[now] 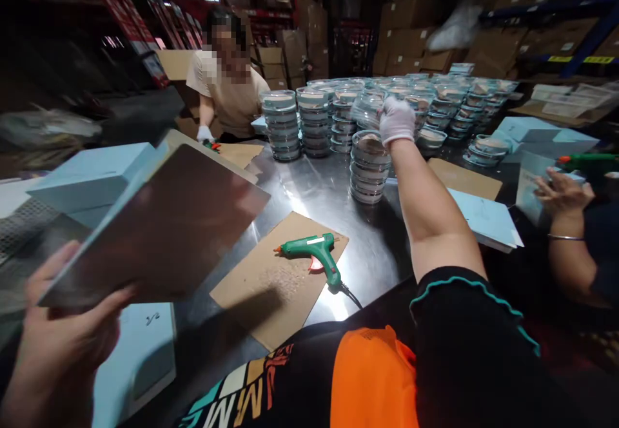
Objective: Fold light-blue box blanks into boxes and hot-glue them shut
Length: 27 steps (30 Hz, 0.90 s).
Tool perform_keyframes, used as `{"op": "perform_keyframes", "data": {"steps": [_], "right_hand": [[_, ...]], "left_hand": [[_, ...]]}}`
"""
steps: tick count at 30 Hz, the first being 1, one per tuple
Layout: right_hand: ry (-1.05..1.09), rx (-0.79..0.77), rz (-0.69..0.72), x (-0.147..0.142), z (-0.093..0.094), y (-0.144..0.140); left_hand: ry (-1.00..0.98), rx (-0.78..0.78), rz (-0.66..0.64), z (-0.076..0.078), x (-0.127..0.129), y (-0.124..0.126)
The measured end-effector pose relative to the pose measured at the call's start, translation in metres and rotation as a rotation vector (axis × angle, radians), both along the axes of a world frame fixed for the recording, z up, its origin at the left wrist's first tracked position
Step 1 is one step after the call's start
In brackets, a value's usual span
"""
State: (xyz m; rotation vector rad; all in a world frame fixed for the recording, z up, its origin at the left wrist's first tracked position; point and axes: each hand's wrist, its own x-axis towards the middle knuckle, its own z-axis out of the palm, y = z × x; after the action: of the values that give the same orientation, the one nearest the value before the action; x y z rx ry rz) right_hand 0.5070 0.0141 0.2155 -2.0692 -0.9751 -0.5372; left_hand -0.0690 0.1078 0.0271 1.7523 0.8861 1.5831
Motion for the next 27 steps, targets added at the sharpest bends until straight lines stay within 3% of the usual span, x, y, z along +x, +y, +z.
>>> {"op": "perform_keyframes", "data": {"steps": [3, 5, 9, 11, 13, 17, 21, 24, 27], "right_hand": [[-0.058, 0.072, -0.009, -0.037, 0.026, -0.001], [-0.064, 0.086, 0.08, -0.072, 0.035, -0.011], [0.102, 0.029, 0.51, -0.15, 0.024, -0.052], [0.347, -0.05, 0.813, -0.183, 0.008, -0.072], [0.353, -0.123, 0.974, -0.209, -0.011, -0.084], [0.032, -0.046, 1.039, -0.238, -0.043, -0.087], [0.142, 0.046, 1.142, -0.227, -0.082, -0.091], [0.255, 0.062, 1.155, -0.22, -0.135, -0.096], [0.33, 0.018, 1.067, -0.238, -0.2, -0.096]], "left_hand": [[-0.101, -0.115, 0.012, -0.024, 0.01, 0.008], [-0.108, -0.126, 0.01, -0.037, 0.012, 0.01], [-0.124, -0.155, 0.015, -0.056, 0.021, -0.001], [-0.161, -0.219, -0.064, -0.067, 0.034, -0.014], [-0.148, -0.285, -0.167, -0.082, 0.05, -0.027], [0.057, -0.255, -0.218, -0.118, 0.075, -0.047], [0.208, -0.18, -0.149, -0.144, 0.074, -0.054], [0.268, -0.176, -0.137, -0.15, 0.065, -0.056], [0.262, -0.161, -0.191, -0.145, 0.057, -0.058]]}}
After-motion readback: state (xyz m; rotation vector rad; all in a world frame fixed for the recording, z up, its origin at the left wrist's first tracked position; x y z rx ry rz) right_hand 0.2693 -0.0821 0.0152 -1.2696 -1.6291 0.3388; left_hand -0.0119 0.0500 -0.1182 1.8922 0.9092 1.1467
